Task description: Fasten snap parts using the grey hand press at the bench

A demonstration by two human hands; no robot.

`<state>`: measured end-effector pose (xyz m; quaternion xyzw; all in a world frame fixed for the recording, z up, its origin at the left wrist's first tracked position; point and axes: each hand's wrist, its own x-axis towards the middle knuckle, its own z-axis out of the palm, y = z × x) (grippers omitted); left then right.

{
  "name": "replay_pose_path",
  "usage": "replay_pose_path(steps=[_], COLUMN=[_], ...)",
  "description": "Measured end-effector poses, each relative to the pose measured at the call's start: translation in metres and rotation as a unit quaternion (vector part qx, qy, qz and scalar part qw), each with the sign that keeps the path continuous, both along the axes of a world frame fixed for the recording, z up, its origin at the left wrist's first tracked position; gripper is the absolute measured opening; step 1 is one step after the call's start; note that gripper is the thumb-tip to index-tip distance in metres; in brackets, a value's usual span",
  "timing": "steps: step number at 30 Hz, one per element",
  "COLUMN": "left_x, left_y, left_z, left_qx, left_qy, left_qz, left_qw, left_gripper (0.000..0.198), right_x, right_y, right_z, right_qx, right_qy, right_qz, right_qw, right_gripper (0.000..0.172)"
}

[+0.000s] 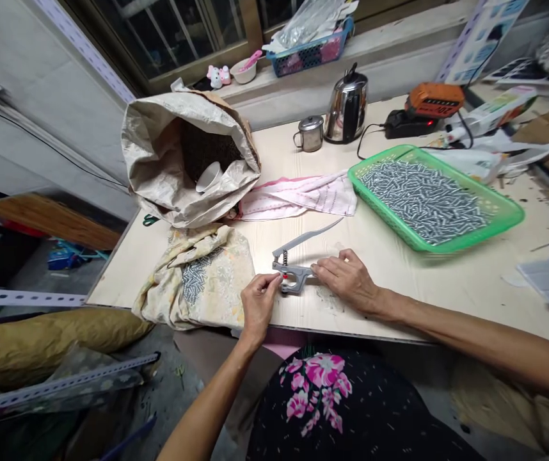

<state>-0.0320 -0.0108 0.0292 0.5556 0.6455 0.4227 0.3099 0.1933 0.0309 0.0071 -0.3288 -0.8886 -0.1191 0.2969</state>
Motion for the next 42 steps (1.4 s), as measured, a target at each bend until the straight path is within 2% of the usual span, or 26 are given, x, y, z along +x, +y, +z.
replay_pose_path(steps=[6,12,21,27,34,37,42], left_x=[0.001,-0.003,-0.008,-0.016,-0.007,-0.003,-0.002], left_y=[0.002,0.006,0.015,0.017,0.021,0.023,0.021], left_z=[0.002,0.001,0.000,-0.002,0.010,0.011,0.010], left_qx=[-0.042,-0.083,-0.157,-0.258,-0.392,-0.411,-0.397], left_qy=[0.022,0.053,0.135,0.061,0.003,-0.014,-0.035], left_qz=[-0.020,-0.037,-0.074,-0.105,-0.072,-0.070,-0.061], left_qw=[0.999,0.994,0.975,0.958,0.917,0.909,0.915], left_gripper=[0.016,0.015,0.017,0.028,0.037,0.033,0.026], right_x=[-0.001,-0.003,-0.007,-0.009,-0.011,-0.011,-0.010], right_y=[0.000,0.001,0.003,0.007,0.009,0.008,0.007], right_z=[-0.004,-0.010,-0.018,-0.024,-0.031,-0.030,-0.029], right_qx=[-0.073,-0.056,-0.090,-0.133,-0.164,-0.173,-0.196], right_qy=[-0.019,-0.005,-0.019,-0.038,-0.035,-0.030,-0.024], right_qz=[-0.016,-0.006,-0.019,-0.014,-0.006,0.000,0.004], right_qw=[0.997,0.998,0.996,0.990,0.986,0.985,0.980], right_gripper=[0.027,0.026,0.025,0.021,0.020,0.018,0.019])
